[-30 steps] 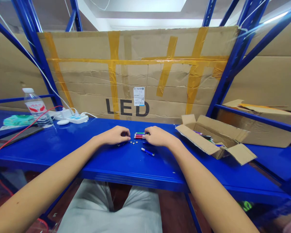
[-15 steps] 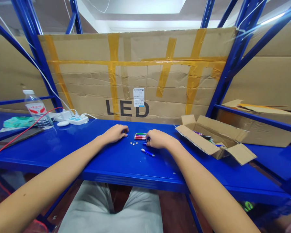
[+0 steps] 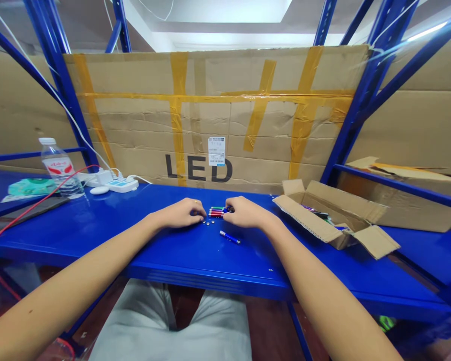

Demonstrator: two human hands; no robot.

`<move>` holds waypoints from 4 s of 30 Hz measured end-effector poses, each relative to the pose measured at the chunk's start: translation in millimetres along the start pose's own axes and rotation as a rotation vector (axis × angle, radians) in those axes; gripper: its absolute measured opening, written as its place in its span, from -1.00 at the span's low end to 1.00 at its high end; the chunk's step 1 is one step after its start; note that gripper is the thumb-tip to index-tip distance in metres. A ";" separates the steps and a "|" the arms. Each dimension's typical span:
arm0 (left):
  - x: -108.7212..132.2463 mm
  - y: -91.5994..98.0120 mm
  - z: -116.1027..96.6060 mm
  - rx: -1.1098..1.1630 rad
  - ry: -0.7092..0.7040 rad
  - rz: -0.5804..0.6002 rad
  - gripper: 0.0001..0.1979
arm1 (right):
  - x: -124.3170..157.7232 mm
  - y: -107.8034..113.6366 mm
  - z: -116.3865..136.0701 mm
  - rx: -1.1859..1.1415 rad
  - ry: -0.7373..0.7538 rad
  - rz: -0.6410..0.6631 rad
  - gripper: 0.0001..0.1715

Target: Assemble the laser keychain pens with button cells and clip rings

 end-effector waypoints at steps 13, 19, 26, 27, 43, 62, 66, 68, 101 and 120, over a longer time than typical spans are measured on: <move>-0.4 -6.2 -3.8 0.054 0.105 0.076 -0.96 | -1.7 -7.4 12.0 -0.163 0.194 -0.017 -0.85; 0.4 8.6 -21.7 0.092 -0.028 -0.380 -0.94 | -3.6 -9.5 12.8 -0.169 0.194 -0.043 -0.89; 0.5 7.1 -37.1 0.176 -0.166 -0.473 -0.93 | -6.3 -10.3 11.2 -0.181 0.251 -0.100 -0.86; 0.8 6.7 -37.8 0.179 -0.175 -0.478 -0.93 | -6.2 -10.2 11.1 -0.186 0.252 -0.102 -0.85; 5.2 7.2 -36.8 0.037 -0.104 -0.446 -0.90 | -6.9 -5.0 3.8 -0.196 0.280 -0.128 -0.85; -1.5 -11.4 -29.2 -0.039 0.203 0.034 -0.77 | -5.6 -7.4 4.8 -0.129 0.226 -0.054 -0.83; -3.4 -12.0 -29.8 0.075 0.228 0.027 -0.84 | -7.3 -9.3 3.1 -0.111 0.224 -0.043 -0.82; -4.0 -12.7 -26.9 0.167 0.234 0.045 -0.88 | -7.9 -10.1 2.2 -0.105 0.227 -0.038 -0.82; -4.9 -16.7 -31.2 -0.203 0.054 -0.003 -0.74 | -10.2 -7.9 -4.0 -0.245 0.237 -0.018 -0.83; -1.3 1.7 -34.4 0.187 -0.106 -0.564 -0.92 | -10.2 -12.3 0.4 -0.259 0.224 -0.065 -0.88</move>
Point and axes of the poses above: each hand's wrist, its own x-axis away from the middle knuckle, its own y-axis out of the back of the hand, z = x × y, the point moved 3 cm from there along -x, towards the middle knuckle, and after that the axes turned 10 degrees about z, right-handed, at the moved point
